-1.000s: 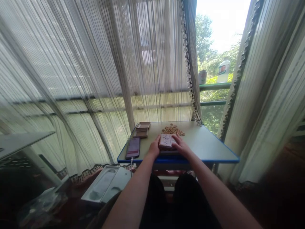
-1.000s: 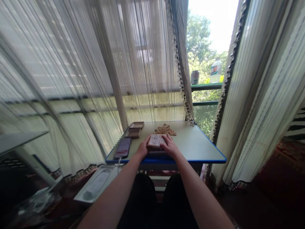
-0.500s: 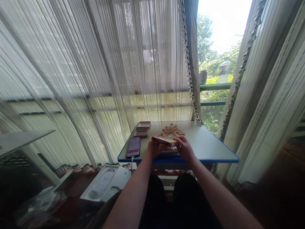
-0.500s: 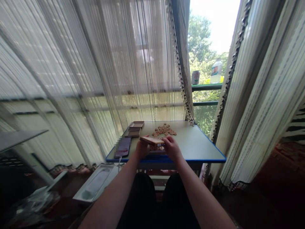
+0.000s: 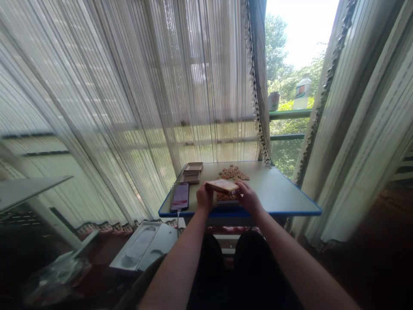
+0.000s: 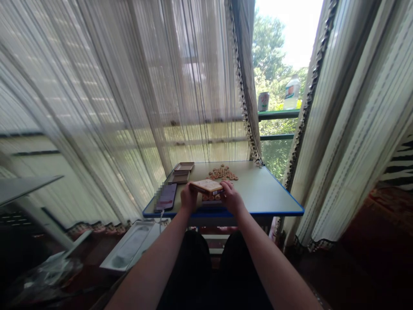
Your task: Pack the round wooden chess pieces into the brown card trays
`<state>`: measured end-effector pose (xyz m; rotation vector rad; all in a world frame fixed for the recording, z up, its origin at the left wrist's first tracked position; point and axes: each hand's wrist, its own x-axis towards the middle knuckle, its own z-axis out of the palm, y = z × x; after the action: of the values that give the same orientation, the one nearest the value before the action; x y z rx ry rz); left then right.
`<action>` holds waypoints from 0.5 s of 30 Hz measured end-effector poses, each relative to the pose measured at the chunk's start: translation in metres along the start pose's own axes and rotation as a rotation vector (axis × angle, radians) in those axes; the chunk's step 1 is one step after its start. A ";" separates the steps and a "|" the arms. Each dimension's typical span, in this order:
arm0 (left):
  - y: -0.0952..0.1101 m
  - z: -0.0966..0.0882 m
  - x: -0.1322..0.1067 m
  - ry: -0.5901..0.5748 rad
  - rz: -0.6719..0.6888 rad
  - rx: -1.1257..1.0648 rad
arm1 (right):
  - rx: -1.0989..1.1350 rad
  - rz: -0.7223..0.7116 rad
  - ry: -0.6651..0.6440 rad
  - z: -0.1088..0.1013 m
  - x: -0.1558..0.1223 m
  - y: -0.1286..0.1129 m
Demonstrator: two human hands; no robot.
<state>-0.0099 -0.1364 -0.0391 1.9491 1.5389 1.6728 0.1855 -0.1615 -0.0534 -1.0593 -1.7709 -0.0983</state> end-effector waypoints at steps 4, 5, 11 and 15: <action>-0.003 0.001 0.002 0.034 -0.053 0.002 | 0.038 -0.069 -0.125 -0.001 -0.001 -0.002; -0.005 0.002 0.002 0.022 -0.060 -0.015 | 0.046 -0.060 -0.126 -0.001 -0.002 -0.002; -0.014 0.010 0.005 -0.112 -0.143 -0.030 | 0.053 0.065 0.010 0.000 -0.004 0.004; -0.016 0.011 0.008 -0.147 -0.200 -0.034 | 0.051 0.207 0.133 0.002 0.002 0.011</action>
<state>-0.0121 -0.1177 -0.0482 1.7905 1.5805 1.4332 0.1918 -0.1522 -0.0569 -1.1656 -1.5289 0.0036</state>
